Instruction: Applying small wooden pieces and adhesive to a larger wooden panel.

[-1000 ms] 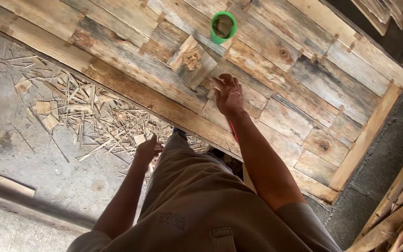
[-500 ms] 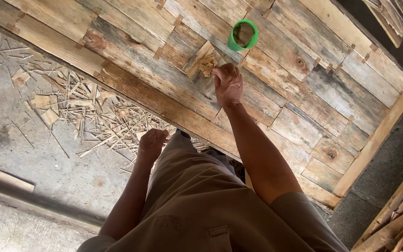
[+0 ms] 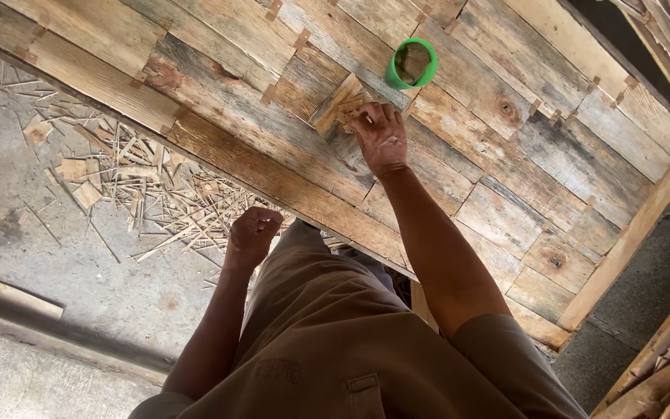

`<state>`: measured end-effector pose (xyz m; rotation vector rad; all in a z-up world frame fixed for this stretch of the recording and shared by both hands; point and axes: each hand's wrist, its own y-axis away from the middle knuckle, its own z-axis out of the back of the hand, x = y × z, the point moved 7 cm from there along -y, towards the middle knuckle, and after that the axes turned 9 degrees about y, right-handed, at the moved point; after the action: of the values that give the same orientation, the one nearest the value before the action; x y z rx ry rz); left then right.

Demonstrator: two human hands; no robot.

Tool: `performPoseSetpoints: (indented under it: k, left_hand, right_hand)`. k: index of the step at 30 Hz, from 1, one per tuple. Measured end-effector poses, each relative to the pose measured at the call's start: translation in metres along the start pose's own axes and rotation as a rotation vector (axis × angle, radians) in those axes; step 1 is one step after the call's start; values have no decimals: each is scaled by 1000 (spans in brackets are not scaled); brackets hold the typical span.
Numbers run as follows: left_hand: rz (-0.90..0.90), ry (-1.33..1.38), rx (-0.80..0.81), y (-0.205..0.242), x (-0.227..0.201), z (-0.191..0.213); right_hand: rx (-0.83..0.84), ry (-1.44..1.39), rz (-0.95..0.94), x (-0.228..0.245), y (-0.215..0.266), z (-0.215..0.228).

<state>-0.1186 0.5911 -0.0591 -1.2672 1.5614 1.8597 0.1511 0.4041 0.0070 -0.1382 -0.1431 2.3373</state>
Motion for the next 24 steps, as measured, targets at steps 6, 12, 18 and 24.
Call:
performPoseSetpoints:
  k: [6,12,18,24]
  left_hand:
    - [-127,21,82,-19,-26,-16]
    - [-160,-64,78,-32,-52,-22]
    - [-385,-34,167,-51,-77,-46]
    - [-222,-208,82,-84,-121,-106]
  right_hand:
    - [-56,21,13,4,-3,5]
    - [-9,12,9,-2,3,-11]
    - [-84,-137,-137,-5,1,27]
    - [-81,-628,-309,-7,8,44]
